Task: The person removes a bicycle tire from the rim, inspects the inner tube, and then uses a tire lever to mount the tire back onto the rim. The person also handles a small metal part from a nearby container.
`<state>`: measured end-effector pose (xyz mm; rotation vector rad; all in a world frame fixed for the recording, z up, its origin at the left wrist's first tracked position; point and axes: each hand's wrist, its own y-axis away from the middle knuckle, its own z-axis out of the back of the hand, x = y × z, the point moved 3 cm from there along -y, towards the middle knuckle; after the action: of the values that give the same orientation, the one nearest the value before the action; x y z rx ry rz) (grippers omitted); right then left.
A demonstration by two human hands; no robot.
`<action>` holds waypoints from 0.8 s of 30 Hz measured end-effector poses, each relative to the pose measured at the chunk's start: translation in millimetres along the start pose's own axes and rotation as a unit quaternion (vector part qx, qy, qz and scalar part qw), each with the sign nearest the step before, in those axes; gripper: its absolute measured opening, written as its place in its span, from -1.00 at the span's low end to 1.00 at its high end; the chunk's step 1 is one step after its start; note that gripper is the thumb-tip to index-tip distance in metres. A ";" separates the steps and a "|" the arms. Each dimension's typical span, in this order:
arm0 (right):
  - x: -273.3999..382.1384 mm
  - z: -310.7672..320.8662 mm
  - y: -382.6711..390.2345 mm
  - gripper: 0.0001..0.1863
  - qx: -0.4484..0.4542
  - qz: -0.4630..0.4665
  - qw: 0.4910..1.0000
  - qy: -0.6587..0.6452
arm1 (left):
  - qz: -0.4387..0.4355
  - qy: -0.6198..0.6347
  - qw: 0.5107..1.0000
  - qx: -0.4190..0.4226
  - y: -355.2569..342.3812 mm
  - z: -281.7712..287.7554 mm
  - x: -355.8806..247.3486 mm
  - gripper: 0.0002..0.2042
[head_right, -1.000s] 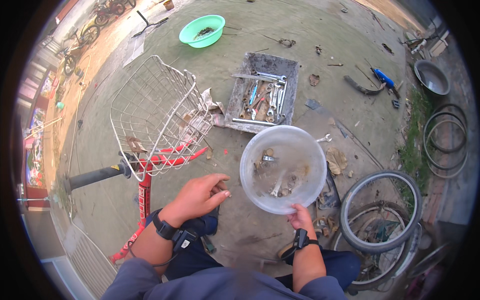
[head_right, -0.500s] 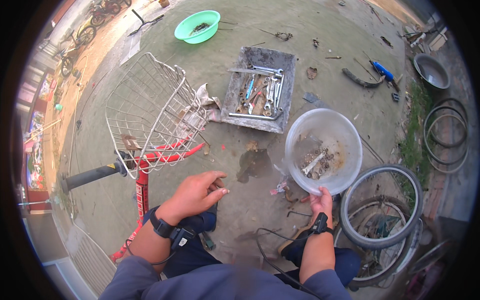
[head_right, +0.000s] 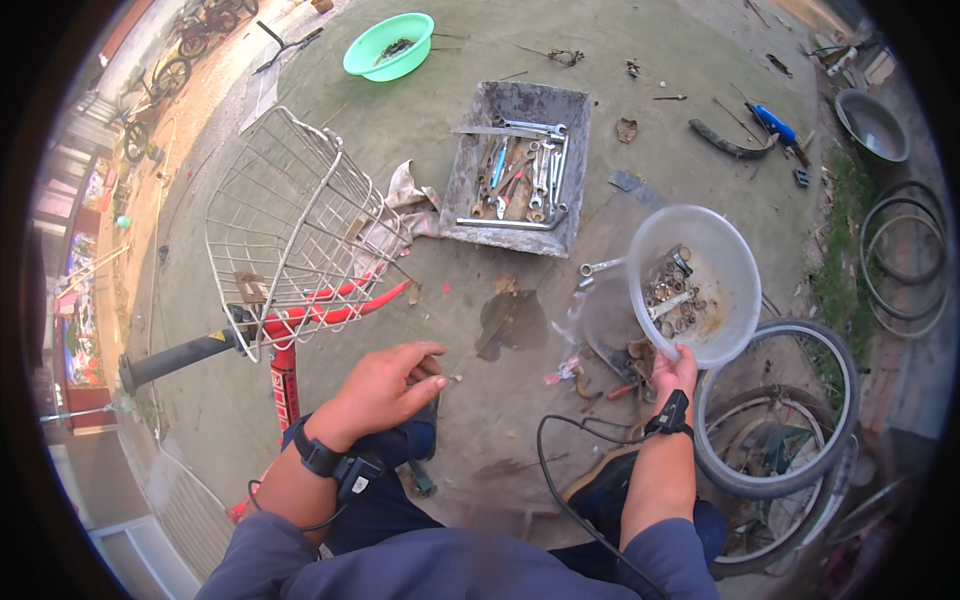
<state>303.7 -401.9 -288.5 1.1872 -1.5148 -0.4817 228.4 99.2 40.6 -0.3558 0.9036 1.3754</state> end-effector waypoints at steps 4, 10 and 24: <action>2.1 -8.2 -20.2 -0.79 -0.008 -0.015 1.000 -0.004 | 0.013 -0.004 1.000 0.014 -2.2 -0.9 0.0 -0.61; 3.6 -13.7 -51.7 -0.77 -0.005 -0.032 0.999 -0.038 | 0.027 0.013 1.000 0.008 -3.2 -6.3 -1.1 -0.63; -8.4 -3.6 -84.2 -0.68 -0.016 -0.045 0.997 -0.065 | 0.036 -0.004 0.999 0.017 -7.4 -11.6 -4.5 -0.63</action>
<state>341.3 -428.5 -359.5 1.2224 -1.5625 -0.6522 231.6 86.4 34.5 -0.2952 0.9403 1.4240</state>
